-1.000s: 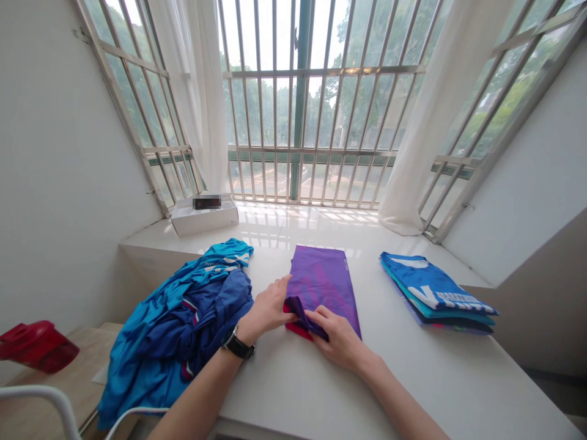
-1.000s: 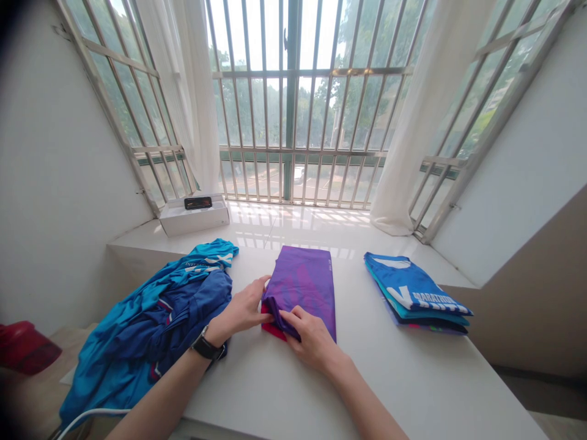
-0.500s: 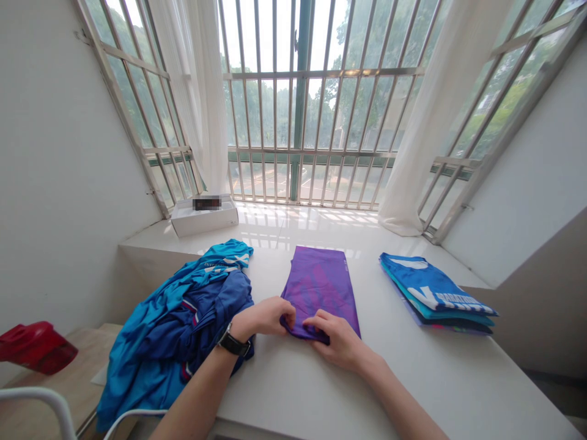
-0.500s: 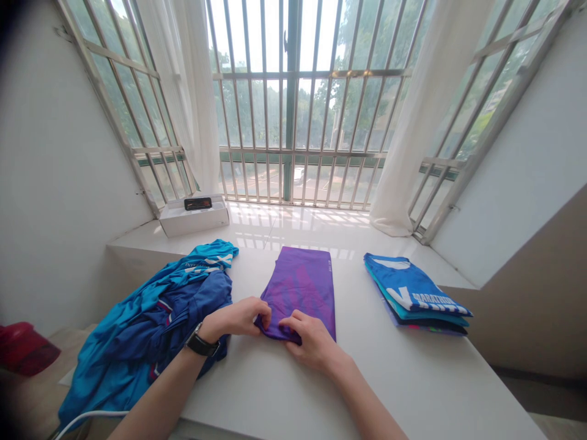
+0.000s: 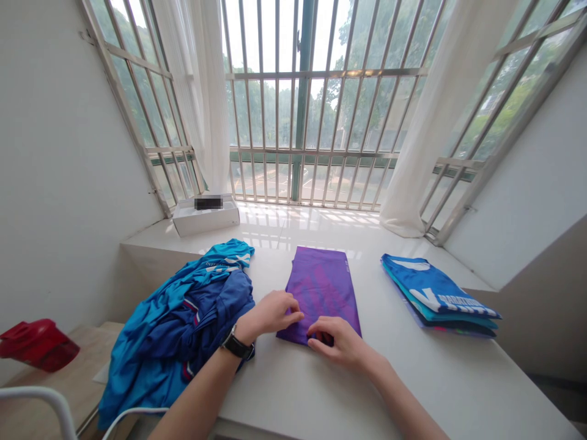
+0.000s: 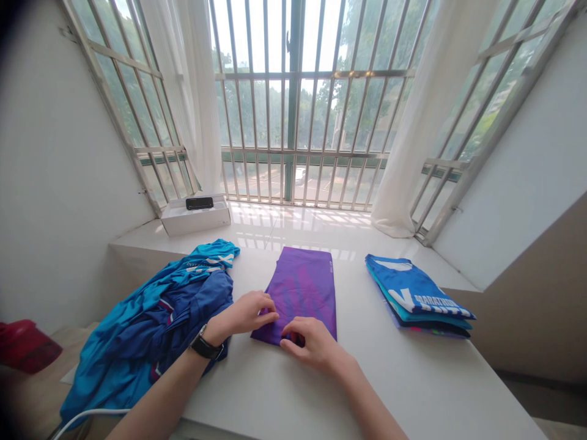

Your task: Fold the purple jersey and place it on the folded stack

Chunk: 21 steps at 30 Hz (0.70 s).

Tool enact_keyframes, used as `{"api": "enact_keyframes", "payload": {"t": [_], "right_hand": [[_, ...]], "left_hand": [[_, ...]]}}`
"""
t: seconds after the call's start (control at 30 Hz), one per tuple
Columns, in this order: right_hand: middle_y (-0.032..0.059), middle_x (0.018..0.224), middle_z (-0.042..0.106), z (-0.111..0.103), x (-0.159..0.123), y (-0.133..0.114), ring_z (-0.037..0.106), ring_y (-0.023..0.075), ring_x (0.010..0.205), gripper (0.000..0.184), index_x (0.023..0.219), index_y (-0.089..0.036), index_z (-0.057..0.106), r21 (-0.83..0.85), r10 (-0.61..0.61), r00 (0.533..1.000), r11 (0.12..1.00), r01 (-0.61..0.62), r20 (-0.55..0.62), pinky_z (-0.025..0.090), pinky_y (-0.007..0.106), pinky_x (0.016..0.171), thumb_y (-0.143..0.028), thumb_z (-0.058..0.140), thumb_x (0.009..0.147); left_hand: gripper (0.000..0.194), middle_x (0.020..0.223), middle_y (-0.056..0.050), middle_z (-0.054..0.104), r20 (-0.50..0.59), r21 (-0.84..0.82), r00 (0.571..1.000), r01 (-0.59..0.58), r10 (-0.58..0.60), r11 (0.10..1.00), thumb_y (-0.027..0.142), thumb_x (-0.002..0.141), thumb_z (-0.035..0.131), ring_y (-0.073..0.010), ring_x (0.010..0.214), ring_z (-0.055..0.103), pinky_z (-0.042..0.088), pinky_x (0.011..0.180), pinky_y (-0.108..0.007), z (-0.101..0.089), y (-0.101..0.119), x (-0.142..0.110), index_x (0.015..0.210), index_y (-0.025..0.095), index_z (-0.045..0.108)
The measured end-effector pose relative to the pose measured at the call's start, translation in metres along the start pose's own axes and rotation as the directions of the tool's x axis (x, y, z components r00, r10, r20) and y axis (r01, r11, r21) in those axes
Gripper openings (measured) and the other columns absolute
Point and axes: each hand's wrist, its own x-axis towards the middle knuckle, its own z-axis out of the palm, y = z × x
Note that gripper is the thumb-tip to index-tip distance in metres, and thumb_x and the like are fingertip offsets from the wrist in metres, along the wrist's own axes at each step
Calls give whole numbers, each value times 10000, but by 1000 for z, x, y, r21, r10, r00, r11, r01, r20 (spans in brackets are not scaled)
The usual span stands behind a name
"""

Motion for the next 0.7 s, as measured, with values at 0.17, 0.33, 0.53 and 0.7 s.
{"api": "enact_keyframes", "payload": {"t": [0.17,0.33,0.53,0.7], "right_hand": [[-18,672,626,1,2,2,511,121,604,153,817,-201,720,20,10,1000,1000,-10,13,374,238,586,-260,586,864],[-1,706,682,-2,3,7,551,130,594,243,857,-205,735,105,56,998,993,-54,-20,414,238,563,-324,533,922],[132,1325,604,1,6,31,542,257,1240,377,1237,-189,645,-171,77,961,977,-126,-266,425,405,1068,-366,501,936],[156,1584,321,7,4,42,276,301,1464,639,1494,-184,414,-420,220,972,877,-233,-81,232,471,1200,-545,398,966]], "left_hand": [[377,1461,-103,489,-168,120,981,-79,99,990,280,977,458,-254,1362,416,343,1133,-395,39,14,7,1333,194,548],[530,1580,-153,316,-81,198,994,-50,67,979,392,1025,338,-300,1474,238,252,1180,-484,66,5,5,1491,141,353],[668,1592,-151,286,-61,242,996,-46,62,969,567,1011,252,-300,1479,227,204,1195,-471,69,2,5,1533,150,283],[682,1598,-149,274,-55,243,996,-51,67,969,582,1008,222,-299,1478,232,191,1196,-464,68,2,5,1545,163,261]]}}
